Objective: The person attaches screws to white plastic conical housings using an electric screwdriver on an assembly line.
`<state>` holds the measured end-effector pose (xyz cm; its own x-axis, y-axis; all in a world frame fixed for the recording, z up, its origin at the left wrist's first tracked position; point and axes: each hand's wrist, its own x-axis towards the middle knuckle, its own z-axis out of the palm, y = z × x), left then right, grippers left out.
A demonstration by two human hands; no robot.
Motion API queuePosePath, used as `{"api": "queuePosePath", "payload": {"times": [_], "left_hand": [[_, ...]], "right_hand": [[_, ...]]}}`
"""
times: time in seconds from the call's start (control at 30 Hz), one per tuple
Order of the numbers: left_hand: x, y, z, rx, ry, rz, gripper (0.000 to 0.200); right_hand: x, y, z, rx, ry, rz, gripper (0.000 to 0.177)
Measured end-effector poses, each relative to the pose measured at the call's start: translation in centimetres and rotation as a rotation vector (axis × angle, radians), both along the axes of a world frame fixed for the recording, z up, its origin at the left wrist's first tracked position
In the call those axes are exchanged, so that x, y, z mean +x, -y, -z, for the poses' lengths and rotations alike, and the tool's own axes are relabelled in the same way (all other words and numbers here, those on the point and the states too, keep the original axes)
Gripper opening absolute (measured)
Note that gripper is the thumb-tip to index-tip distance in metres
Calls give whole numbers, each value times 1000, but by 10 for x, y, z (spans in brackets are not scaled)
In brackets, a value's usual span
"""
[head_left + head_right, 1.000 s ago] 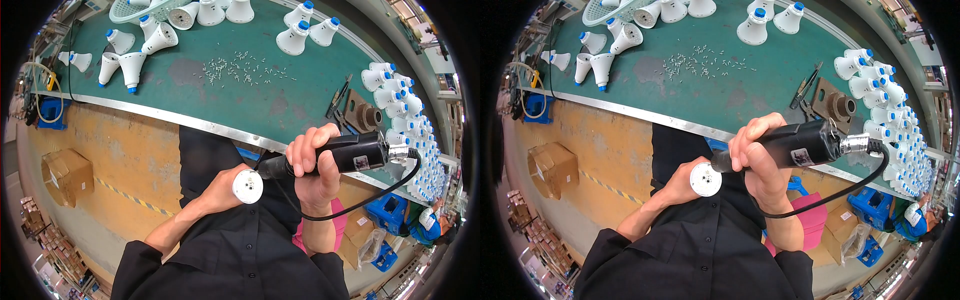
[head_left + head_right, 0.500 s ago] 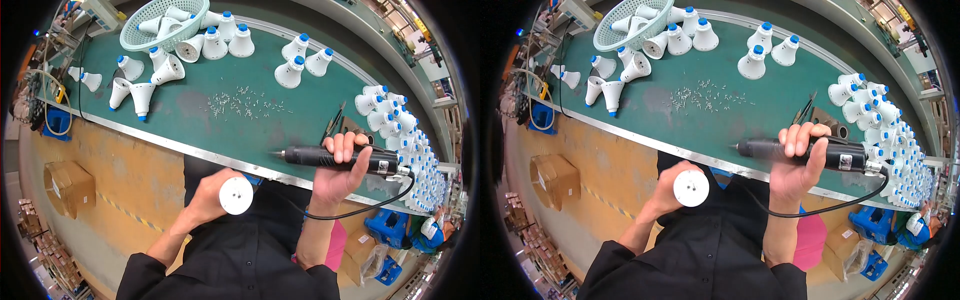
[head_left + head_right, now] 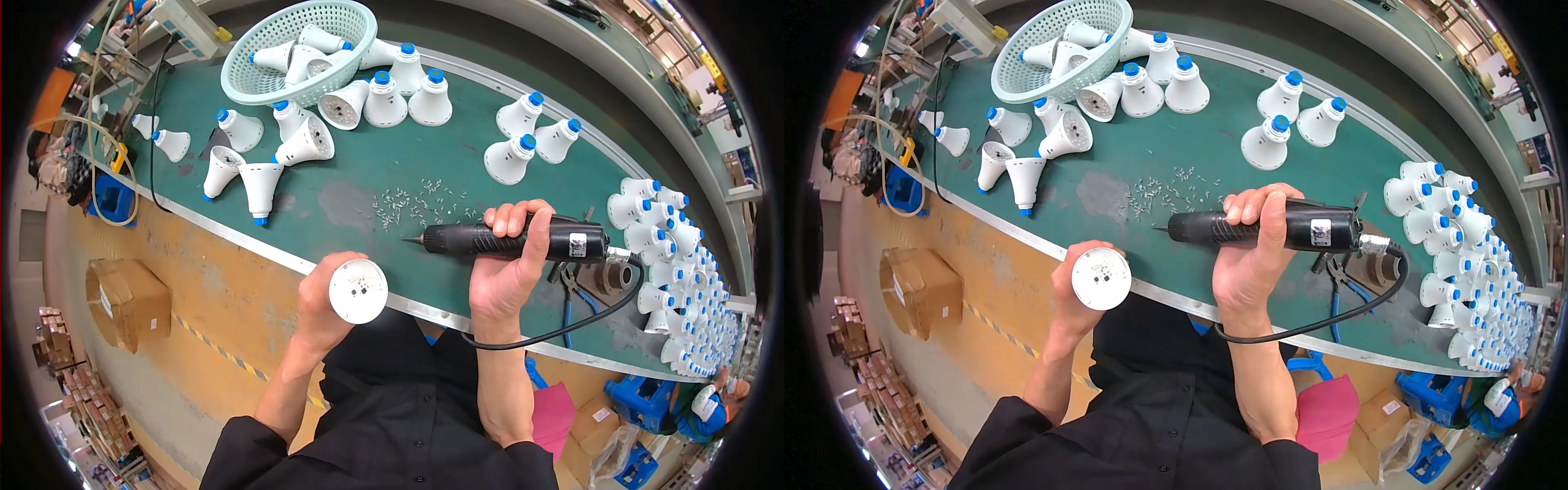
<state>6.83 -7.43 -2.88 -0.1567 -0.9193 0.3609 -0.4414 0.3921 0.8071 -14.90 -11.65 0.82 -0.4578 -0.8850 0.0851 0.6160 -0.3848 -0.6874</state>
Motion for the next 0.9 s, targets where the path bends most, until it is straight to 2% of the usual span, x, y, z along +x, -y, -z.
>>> {"api": "queuePosePath", "payload": {"times": [0.17, 0.27, 0.37, 0.47, 0.57, 0.9], "left_hand": [[-2, 7, -4, 31, 3, 17, 48], [-10, 12, -13, 127, -78, 47, 46], [-18, 15, -18, 241, -187, 91, 41], [-29, 16, -25, 417, -433, 119, 38], [-31, 16, -24, 480, -514, 197, 38], [-48, 12, -32, 515, -329, 232, 28]], "right_hand": [[-1, 3, 0, 27, 32, 2, 25], [-4, -2, -6, 19, 64, -5, 25], [-7, -9, -14, 15, 108, -2, 25], [-18, -21, -14, 0, 116, -33, 24], [-25, -32, -19, -6, 206, -51, 25], [-45, -55, -23, -40, 298, -18, 24]]}}
